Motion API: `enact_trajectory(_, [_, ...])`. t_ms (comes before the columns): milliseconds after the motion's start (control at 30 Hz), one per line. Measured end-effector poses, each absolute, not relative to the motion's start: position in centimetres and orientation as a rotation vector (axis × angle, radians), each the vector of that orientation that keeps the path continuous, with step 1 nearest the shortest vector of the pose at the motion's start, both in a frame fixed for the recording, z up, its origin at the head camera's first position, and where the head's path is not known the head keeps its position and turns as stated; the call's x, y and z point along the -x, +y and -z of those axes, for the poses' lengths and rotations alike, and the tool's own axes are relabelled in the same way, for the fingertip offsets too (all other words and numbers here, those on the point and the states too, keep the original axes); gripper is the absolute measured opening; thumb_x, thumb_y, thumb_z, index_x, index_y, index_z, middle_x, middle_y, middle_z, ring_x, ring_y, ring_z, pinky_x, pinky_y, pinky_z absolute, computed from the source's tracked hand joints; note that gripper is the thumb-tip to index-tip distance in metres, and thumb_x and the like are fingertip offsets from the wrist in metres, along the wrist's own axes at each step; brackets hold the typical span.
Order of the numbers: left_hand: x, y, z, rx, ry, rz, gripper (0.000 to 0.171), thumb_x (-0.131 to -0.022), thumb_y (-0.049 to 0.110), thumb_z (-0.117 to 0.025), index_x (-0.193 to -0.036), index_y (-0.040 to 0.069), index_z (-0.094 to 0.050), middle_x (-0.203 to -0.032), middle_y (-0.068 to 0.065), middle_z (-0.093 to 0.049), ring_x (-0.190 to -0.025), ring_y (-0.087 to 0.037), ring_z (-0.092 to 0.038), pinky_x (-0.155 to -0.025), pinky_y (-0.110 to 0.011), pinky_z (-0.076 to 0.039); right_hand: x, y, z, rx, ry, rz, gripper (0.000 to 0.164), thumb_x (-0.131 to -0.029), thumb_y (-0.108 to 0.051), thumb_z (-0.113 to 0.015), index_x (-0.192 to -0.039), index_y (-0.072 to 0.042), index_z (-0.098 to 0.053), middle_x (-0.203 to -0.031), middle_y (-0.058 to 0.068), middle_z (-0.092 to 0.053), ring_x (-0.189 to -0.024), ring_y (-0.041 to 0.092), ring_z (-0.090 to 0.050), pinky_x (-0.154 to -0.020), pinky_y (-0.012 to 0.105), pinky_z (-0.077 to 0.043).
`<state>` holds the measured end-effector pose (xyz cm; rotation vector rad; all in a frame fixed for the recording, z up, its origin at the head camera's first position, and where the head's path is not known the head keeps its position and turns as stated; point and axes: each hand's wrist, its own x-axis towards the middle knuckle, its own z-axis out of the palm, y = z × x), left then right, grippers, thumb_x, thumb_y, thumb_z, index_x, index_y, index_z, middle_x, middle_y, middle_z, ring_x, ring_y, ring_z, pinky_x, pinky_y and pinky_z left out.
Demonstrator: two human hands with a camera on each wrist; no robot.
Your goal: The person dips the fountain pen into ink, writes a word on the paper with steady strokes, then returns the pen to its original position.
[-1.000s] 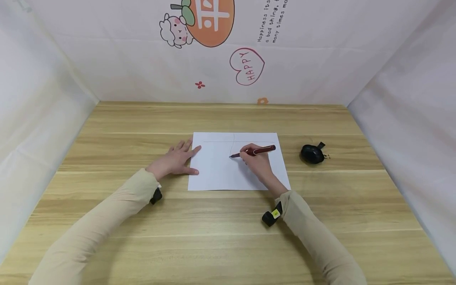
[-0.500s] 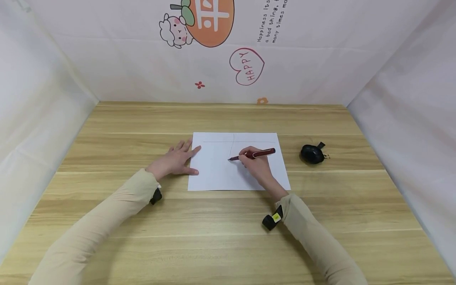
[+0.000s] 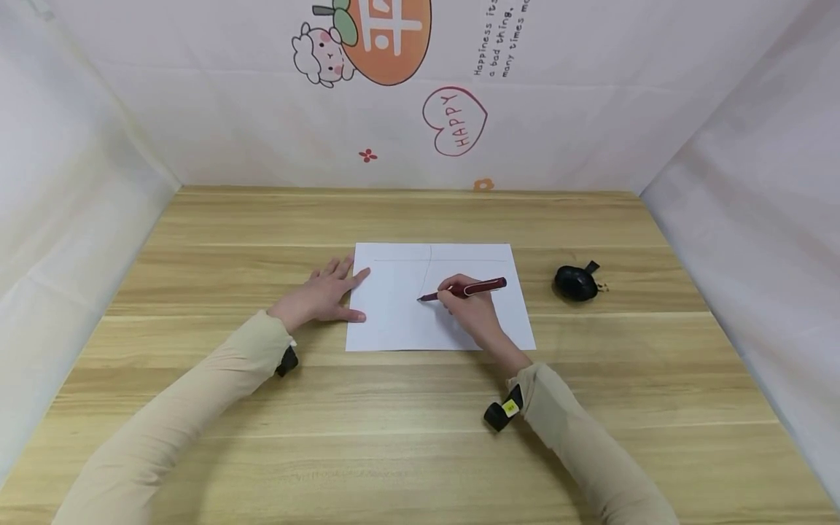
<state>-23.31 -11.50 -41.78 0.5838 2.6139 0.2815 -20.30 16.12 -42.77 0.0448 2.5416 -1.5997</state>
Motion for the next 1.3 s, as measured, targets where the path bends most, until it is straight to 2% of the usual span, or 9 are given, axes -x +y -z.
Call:
enact_trajectory(533, [23.4, -11.4, 42.0, -0.596, 2.611, -0.276, 0.092, -0.082, 0.058, -0.059, -0.152, 0.024, -0.009, -0.158, -0.014, 0.012, -0.145, -0.041, 0.003, -0.113, -0.063, -0.009, 19.4, 16.1, 42.9, -0.042, 2.504, 1.622, 0.019, -0.087, -0.016, -0.058, -0.1, -0.003, -0.063, -0.064, -0.004, -0.054, -0.064, 0.012, -0.049, -0.057, 0.022, -0.036])
enact_trajectory(1000, [23.5, -11.4, 41.8, -0.582, 2.61, -0.284, 0.092, -0.083, 0.058, -0.059, -0.152, 0.024, -0.008, -0.158, -0.014, 0.011, -0.146, -0.039, 0.005, -0.114, -0.061, -0.008, 18.8, 16.0, 43.0, -0.015, 2.504, 1.598, 0.019, -0.089, -0.02, -0.059, -0.099, -0.004, -0.063, -0.066, -0.003, -0.055, -0.067, 0.014, -0.05, -0.061, 0.023, -0.038])
enact_trajectory(1300, [23.4, -11.4, 41.7, -0.581, 2.608, -0.285, 0.093, -0.082, 0.058, -0.06, -0.152, 0.024, -0.009, -0.158, -0.014, 0.011, -0.145, -0.039, 0.005, -0.114, -0.061, -0.008, 17.8, 15.7, 41.6, -0.008, 2.438, 1.62, 0.02, -0.09, -0.014, -0.058, -0.101, 0.002, -0.062, -0.065, -0.004, -0.054, -0.064, 0.011, -0.048, -0.059, 0.021, -0.037])
